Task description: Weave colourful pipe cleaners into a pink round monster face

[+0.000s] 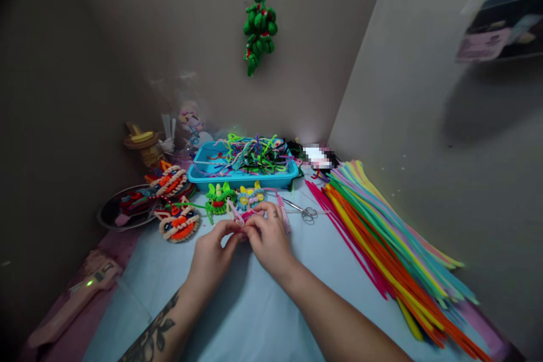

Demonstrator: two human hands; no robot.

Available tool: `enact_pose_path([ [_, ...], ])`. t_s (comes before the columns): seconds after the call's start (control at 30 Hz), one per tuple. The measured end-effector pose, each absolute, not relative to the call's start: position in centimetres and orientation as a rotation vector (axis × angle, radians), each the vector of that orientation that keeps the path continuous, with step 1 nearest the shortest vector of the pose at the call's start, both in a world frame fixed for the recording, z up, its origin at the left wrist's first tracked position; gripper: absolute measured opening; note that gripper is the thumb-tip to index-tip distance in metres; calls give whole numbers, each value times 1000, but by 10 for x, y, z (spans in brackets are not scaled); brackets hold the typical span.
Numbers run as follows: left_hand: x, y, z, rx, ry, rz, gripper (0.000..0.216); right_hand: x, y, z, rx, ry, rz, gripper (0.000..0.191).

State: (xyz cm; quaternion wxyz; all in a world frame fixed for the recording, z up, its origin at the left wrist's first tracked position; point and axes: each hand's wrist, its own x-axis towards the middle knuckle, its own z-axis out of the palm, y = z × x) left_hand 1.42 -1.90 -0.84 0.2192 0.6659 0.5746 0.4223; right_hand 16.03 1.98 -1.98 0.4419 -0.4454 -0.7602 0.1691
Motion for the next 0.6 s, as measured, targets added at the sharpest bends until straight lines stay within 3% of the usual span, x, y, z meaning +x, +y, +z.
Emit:
enact_pose_path([
  [0.43,18,-16,-14,1637,1634,1257,11,161,22,-17,-1027,-1903,650,21],
  [0.6,20,-17,-14,1654,1697,1277,15,161,22,-18,-1093,-1878,579,18],
])
